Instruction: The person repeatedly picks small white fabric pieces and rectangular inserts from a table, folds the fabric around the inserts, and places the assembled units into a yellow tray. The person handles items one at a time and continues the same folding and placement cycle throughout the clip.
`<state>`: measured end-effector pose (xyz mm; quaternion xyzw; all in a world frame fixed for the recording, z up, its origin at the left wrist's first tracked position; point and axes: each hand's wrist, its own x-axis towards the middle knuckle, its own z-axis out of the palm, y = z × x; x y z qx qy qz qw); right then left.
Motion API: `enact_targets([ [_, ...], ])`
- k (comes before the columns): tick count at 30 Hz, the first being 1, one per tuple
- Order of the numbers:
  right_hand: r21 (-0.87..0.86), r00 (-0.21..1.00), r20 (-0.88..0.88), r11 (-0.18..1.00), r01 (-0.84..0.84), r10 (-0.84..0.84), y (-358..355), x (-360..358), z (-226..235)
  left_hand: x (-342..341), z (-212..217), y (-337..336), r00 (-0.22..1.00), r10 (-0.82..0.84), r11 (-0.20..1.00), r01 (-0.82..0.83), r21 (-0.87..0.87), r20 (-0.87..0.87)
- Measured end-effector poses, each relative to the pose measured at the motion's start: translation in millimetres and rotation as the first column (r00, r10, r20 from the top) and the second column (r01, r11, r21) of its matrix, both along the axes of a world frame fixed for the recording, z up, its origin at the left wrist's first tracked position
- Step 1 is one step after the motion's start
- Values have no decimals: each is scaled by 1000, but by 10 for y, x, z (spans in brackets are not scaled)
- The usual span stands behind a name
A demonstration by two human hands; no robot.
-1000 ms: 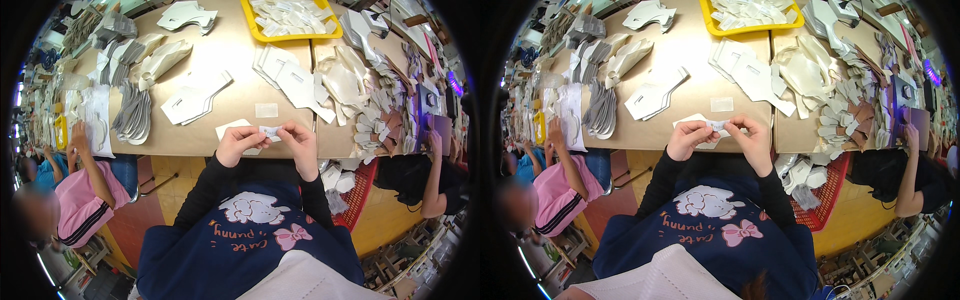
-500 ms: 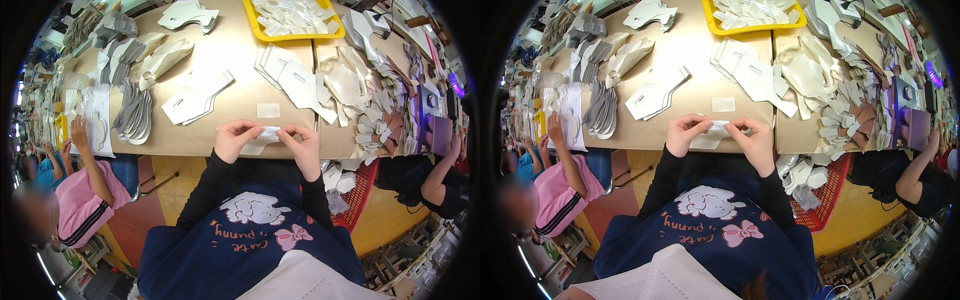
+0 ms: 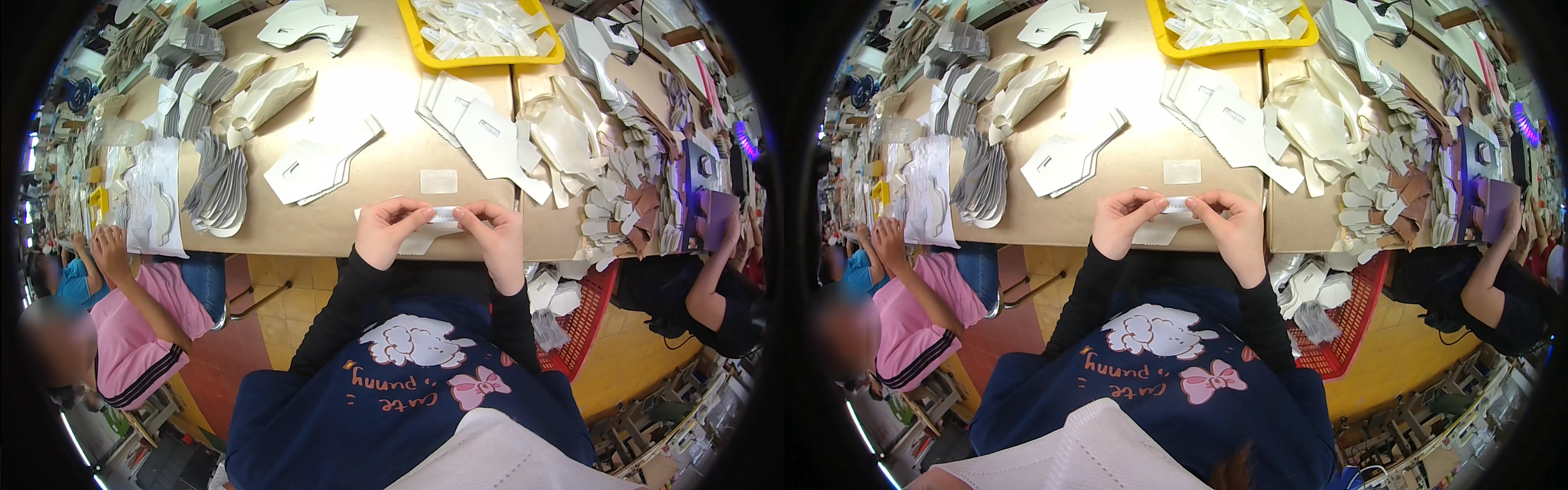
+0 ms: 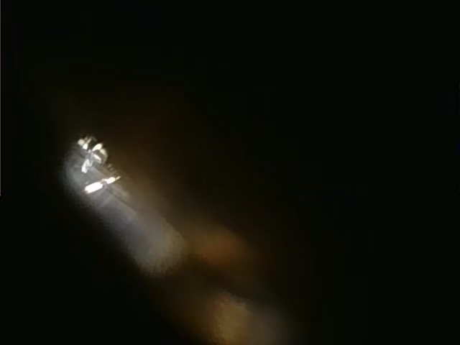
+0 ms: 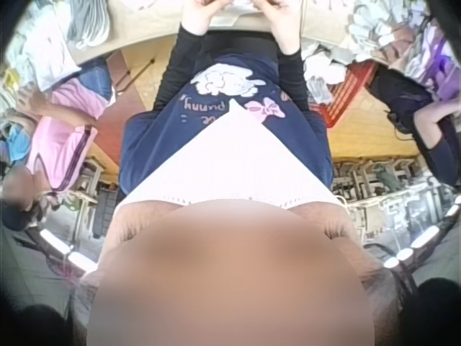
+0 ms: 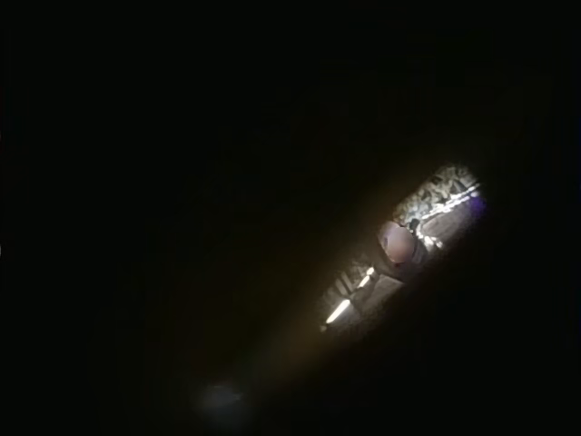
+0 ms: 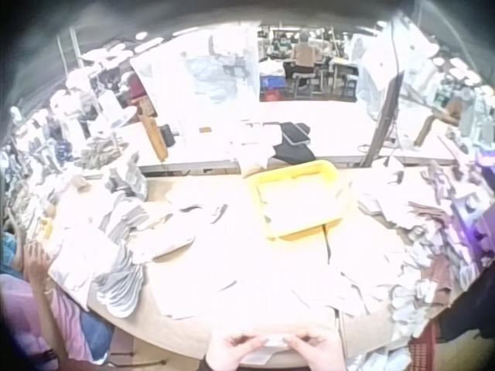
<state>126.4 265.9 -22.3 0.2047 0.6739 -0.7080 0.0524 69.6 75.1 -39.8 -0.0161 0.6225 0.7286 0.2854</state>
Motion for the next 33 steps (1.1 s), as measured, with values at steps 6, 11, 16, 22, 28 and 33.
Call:
enact_targets([
  [6, 10, 996, -71, 998, -62, 63, 9, -13, -61, -52, -33, -29, 1000, 18, 999, -18, 37, -3],
  [11, 48, 995, -64, 997, -68, 71, -55, -12, -34, -51, -24, -22, 1000, 3, 998, -4, 67, 13],
  [16, 63, 989, -95, 993, -104, 110, -11, 12, -6, -26, -5, -33, 1000, 4, 997, -5, 74, 12],
  [22, 12, 989, -136, 998, -63, 64, 37, -13, -70, -55, -15, -24, 999, -41, 996, 40, 79, 4],
  [28, -98, 994, -101, 994, 37, -47, -33, -17, -55, -46, 9, 0, 999, -44, 997, 44, 59, 8],
  [33, -71, 991, -86, 993, 95, -101, -69, -21, -10, -58, 51, -7, 1000, -21, 999, 21, -37, -13],
])
